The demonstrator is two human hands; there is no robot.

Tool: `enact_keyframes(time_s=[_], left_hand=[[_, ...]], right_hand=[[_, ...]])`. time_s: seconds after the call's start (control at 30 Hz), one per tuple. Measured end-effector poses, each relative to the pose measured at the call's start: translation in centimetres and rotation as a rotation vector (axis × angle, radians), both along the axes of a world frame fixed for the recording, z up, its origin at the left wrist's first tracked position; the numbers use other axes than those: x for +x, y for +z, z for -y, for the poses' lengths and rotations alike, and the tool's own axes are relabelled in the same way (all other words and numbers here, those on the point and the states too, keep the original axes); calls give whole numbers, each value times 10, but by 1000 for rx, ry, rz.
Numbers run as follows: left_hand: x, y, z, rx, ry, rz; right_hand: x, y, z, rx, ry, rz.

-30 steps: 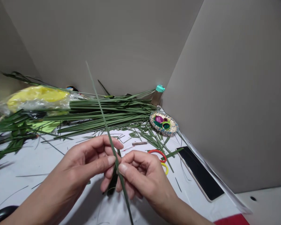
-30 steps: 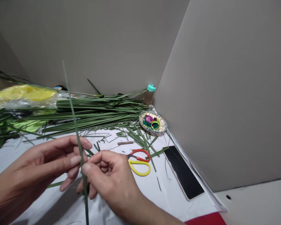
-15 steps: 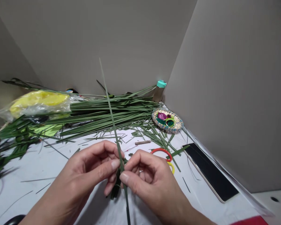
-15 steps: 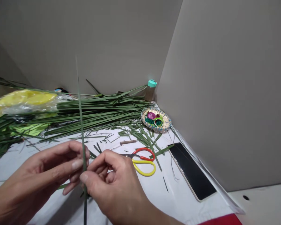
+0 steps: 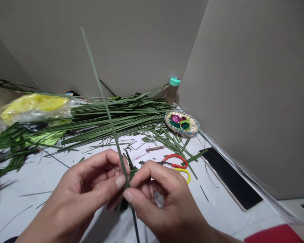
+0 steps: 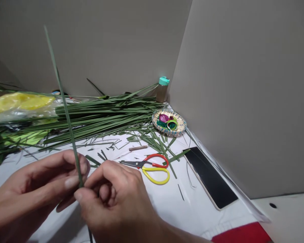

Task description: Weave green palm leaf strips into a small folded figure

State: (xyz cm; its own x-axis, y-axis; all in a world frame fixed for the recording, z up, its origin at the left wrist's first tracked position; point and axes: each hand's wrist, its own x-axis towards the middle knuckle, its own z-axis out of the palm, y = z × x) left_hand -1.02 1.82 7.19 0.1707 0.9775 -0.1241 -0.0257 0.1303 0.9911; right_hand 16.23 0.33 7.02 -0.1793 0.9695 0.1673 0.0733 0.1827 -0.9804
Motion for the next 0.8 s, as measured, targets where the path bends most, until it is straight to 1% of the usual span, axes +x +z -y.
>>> enact_keyframes(time_s=[0.07, 0.13, 0.3, 0.37, 0.6, 0.73, 0.8], left_hand=[[3, 0, 1, 0, 62, -28], [7, -1, 1, 5, 96, -56], [16, -4, 1, 4, 107, -91], [19, -5, 2, -1, 107, -103], [22, -10, 6, -16, 108, -136], [22, -6, 4, 10, 117, -152], [20, -3, 3, 33, 131, -159]], right_hand=[[0, 2, -1, -37, 2, -31], [1, 4, -2, -93, 17, -51], [3, 8, -1, -259, 45, -103], [2, 7, -1, -292, 42, -125], [1, 0, -5, -282, 5, -63], [-1, -3, -5, -285, -32, -38], [-1, -4, -7, -297, -21, -25]])
